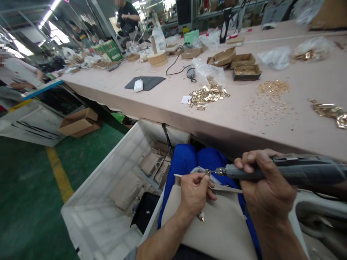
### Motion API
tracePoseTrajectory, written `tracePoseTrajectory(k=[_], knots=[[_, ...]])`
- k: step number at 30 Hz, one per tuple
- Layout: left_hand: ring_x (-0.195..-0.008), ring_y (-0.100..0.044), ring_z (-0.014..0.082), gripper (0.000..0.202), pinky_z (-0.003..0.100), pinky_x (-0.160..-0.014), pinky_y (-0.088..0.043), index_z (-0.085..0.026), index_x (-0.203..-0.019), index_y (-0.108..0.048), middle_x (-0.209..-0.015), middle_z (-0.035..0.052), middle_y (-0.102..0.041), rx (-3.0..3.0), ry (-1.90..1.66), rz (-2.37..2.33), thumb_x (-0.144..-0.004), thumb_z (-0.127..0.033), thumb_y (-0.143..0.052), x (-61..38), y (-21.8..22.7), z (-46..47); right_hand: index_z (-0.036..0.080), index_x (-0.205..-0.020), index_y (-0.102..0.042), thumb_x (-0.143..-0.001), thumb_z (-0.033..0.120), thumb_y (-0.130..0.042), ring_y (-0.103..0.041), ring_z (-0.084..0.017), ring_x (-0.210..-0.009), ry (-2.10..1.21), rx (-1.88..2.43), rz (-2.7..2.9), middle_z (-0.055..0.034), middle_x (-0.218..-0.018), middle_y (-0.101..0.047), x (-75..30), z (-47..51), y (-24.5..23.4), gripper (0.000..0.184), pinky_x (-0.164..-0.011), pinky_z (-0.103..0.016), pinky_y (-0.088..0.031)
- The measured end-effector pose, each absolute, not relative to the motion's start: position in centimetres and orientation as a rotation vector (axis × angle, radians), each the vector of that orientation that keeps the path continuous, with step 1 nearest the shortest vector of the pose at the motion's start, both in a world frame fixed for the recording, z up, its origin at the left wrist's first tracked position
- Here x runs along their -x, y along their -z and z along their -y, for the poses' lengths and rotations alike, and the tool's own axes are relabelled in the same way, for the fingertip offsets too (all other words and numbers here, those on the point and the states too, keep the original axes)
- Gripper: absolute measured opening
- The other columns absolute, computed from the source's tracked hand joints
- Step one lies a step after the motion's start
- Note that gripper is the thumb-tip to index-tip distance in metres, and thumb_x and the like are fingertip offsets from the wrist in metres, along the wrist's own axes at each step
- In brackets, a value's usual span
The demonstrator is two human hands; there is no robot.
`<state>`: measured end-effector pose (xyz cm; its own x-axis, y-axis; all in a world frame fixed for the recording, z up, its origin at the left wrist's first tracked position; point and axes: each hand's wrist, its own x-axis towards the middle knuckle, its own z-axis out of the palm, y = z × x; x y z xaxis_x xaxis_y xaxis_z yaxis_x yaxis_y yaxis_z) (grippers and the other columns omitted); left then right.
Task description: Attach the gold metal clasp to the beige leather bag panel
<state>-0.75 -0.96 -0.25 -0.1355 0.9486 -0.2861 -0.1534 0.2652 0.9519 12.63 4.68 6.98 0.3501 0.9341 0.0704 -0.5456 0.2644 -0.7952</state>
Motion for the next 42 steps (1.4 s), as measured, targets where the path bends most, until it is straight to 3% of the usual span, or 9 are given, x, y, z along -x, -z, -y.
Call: tracePoseTrajectory(k=[15, 28, 36, 42], knots=[[-0.038, -0.062, 0.0144, 0.034, 0.017, -0.041, -0.039, -0.01, -0.072, -0.073, -0.046, 0.0055, -0.065, -0.823, -1.15, -1.335, -0.091, -0.038, -0.066, 1.0, -0.1, 1.0, 0.019, -0.083, -0.066, -0.085, 0.02, -0.081, -0.055, -0.014, -0.058, -0.98, 0.736, 0.853, 0.0002, -0.072, -0.06, -10.9, -3.6, -6.9, 0.015, -0.064, -0.032, -0.05], [-0.038, -0.06, 0.0137, 0.037, 0.02, -0.04, -0.04, -0.012, -0.068, -0.072, -0.049, 0.0038, -0.064, -0.886, -1.15, -1.341, -0.088, -0.043, -0.069, 1.3, -0.1, 1.5, 0.02, -0.078, -0.074, -0.079, 0.031, -0.089, -0.058, -0.017, -0.057, -1.067, 0.824, 1.223, -0.0019, -0.069, -0.065, -11.6, -4.2, -6.2, 0.02, -0.049, -0.029, -0.047], [-0.039, -0.059, 0.0147, 0.041, 0.021, -0.043, -0.042, -0.015, -0.064, -0.07, -0.046, 0.0039, -0.063, -0.969, -1.137, -1.342, -0.09, -0.046, -0.067, 1.7, 0.3, 1.6, 0.021, -0.077, -0.074, -0.082, 0.02, -0.085, -0.062, -0.016, -0.062, -1.025, 0.689, 1.543, -0.001, -0.069, -0.068, -12.1, -4.2, -6.2, 0.012, -0.06, -0.029, -0.052], [-0.044, -0.061, 0.0169, 0.045, 0.024, -0.049, -0.046, -0.017, -0.074, -0.076, -0.049, 0.0038, -0.066, -1.07, -1.098, -1.383, -0.092, -0.056, -0.066, 1.4, -0.7, 1.8, 0.024, -0.088, -0.072, -0.079, 0.025, -0.085, -0.053, -0.014, -0.049, -1.235, 0.269, 1.253, 0.0016, -0.063, -0.061, -14.1, -3.6, -8.9, 0.016, -0.047, -0.027, -0.046]])
